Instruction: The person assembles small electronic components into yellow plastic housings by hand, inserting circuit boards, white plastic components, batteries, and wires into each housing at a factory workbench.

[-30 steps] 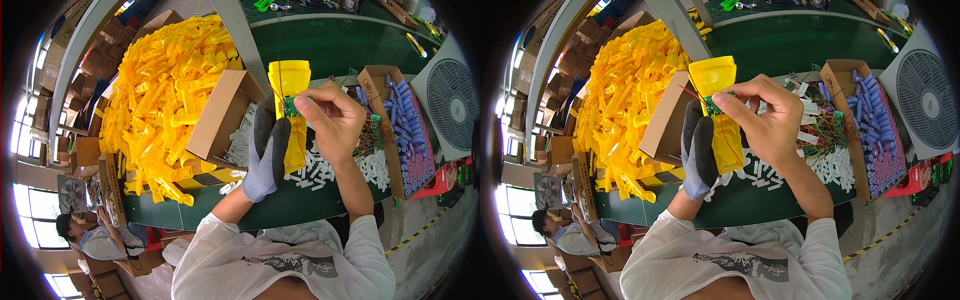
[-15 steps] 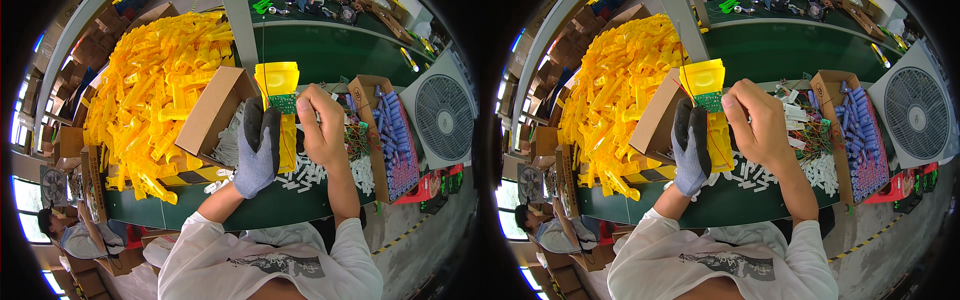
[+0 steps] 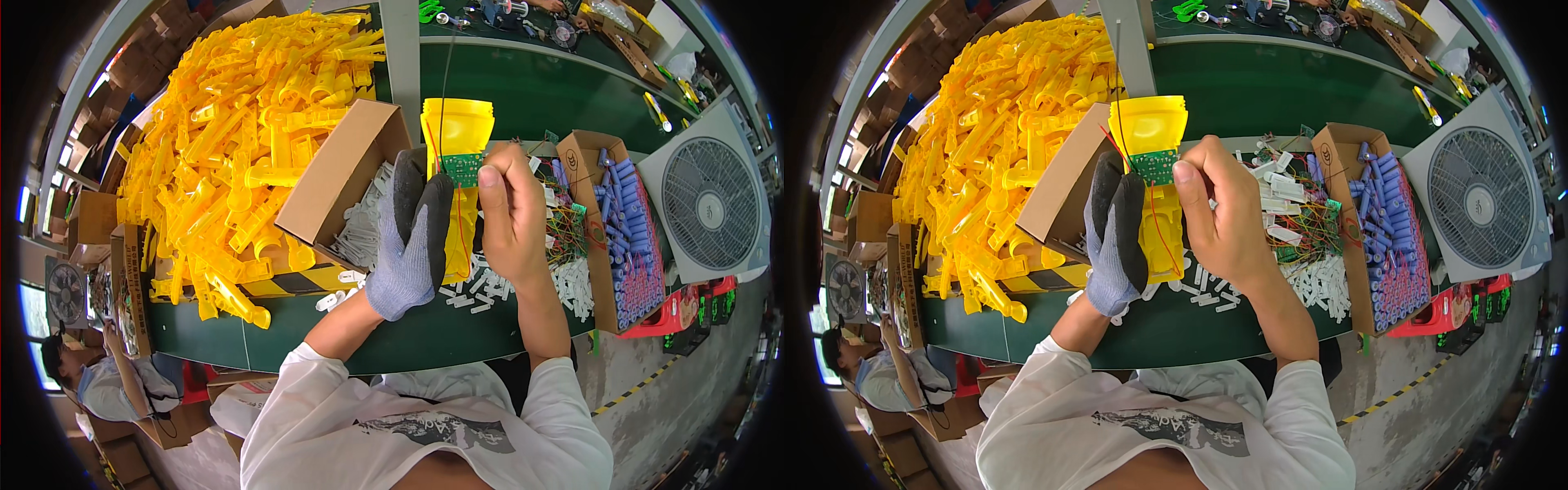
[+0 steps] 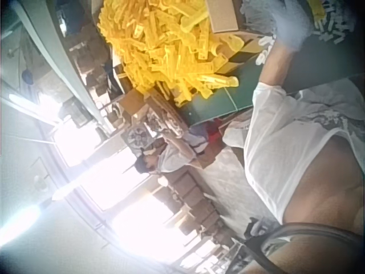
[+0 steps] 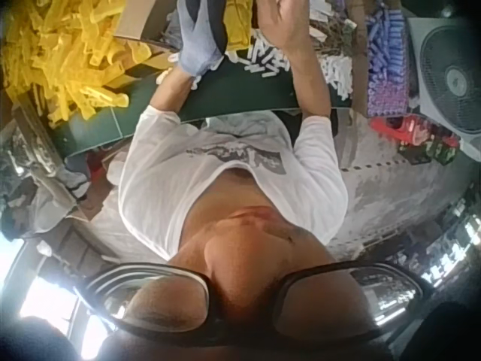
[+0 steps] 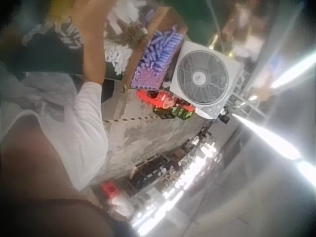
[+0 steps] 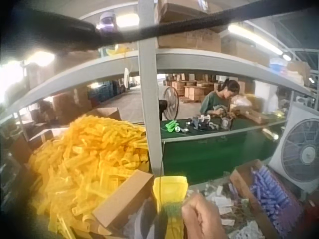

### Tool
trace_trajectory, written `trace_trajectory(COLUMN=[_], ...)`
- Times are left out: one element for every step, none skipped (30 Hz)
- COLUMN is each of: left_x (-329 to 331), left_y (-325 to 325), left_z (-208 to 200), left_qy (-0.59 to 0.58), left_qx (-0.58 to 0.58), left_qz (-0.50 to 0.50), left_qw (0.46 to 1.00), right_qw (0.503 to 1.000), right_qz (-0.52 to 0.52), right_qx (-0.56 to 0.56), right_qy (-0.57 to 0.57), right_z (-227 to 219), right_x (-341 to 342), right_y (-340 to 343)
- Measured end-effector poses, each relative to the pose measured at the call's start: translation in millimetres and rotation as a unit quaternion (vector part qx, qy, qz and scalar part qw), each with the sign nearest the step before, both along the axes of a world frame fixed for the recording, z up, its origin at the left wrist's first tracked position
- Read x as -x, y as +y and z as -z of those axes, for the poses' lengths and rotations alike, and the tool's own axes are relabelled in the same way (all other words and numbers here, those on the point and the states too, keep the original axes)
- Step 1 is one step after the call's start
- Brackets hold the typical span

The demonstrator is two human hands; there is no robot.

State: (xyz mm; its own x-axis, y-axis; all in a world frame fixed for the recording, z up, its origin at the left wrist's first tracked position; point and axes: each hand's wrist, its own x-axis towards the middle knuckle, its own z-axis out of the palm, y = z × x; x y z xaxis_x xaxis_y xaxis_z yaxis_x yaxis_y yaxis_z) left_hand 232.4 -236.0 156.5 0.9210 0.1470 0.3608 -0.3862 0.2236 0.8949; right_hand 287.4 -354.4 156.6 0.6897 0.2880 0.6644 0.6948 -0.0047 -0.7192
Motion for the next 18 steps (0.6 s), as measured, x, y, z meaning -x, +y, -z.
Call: trace_trajectory(left_x=[0, 0, 1, -3, -9, -12, -6, 1, 5, 15, 14, 14, 21, 31, 40, 47, 52, 58], left_y=[-1, -3, -7, -10, -12, -15, -21, -31, -32, -36, -37, -34, -41, -45, -41, -41, -58, -68], left_z=[0, 0, 2, 7, 14, 17, 8, 0, 8, 12, 35, 55, 56, 57, 72, 88, 77, 81], left_qy=[0.006, 0.014, 0.026, 0.027, 0.009, -0.012, 0.023, 0.064, 0.022, 0.063, 0.049, 0.029, 0.058, 0.093, 0.088, 0.080, 0.181, 0.188], left_qx=[0.045, 0.087, 0.116, 0.109, 0.052, -0.007, 0.043, 0.093, -0.007, 0.025, -0.049, -0.121, -0.060, 0.001, -0.104, -0.205, 0.089, 0.085], left_qz=[0.014, 0.029, 0.044, 0.051, 0.032, 0.017, 0.025, 0.045, 0.030, 0.009, -0.052, -0.114, -0.068, -0.031, -0.015, -0.003, 0.090, 0.097], left_qw=[0.999, 0.996, 0.992, 0.992, 0.998, 1.000, 0.998, 0.993, 0.999, 0.998, 0.996, 0.986, 0.994, 0.995, 0.991, 0.975, 0.975, 0.974], right_qw=[1.000, 1.000, 1.000, 0.999, 0.999, 0.998, 0.998, 0.996, 0.995, 0.994, 0.991, 0.989, 0.988, 0.982, 0.973, 0.959, 0.956, 0.950], right_qz=[0.003, 0.010, 0.018, 0.024, 0.033, 0.053, 0.062, 0.085, 0.094, 0.086, 0.109, 0.108, 0.112, 0.108, 0.101, 0.089, 0.102, 0.136], right_qx=[-0.001, -0.003, 0.012, 0.024, 0.017, 0.006, 0.012, 0.019, 0.021, 0.005, -0.001, -0.019, -0.056, -0.035, -0.079, -0.122, -0.128, -0.149], right_qy=[-0.027, -0.026, -0.011, 0.003, 0.012, 0.015, 0.019, 0.025, 0.038, 0.069, 0.072, 0.097, 0.092, 0.149, 0.194, 0.238, 0.242, 0.237], right_z=[1, 2, 3, 3, 4, 4, 5, 7, 7, 12, 18, 25, 37, 37, 43, 54, 65, 78], right_x=[0, 1, 2, 3, 6, 10, 12, 17, 25, 34, 38, 45, 50, 62, 71, 81, 93, 107], right_y=[-1, -3, -6, -10, -14, -18, -21, -29, -35, -37, -41, -43, -43, -50, -56, -61, -69, -78])
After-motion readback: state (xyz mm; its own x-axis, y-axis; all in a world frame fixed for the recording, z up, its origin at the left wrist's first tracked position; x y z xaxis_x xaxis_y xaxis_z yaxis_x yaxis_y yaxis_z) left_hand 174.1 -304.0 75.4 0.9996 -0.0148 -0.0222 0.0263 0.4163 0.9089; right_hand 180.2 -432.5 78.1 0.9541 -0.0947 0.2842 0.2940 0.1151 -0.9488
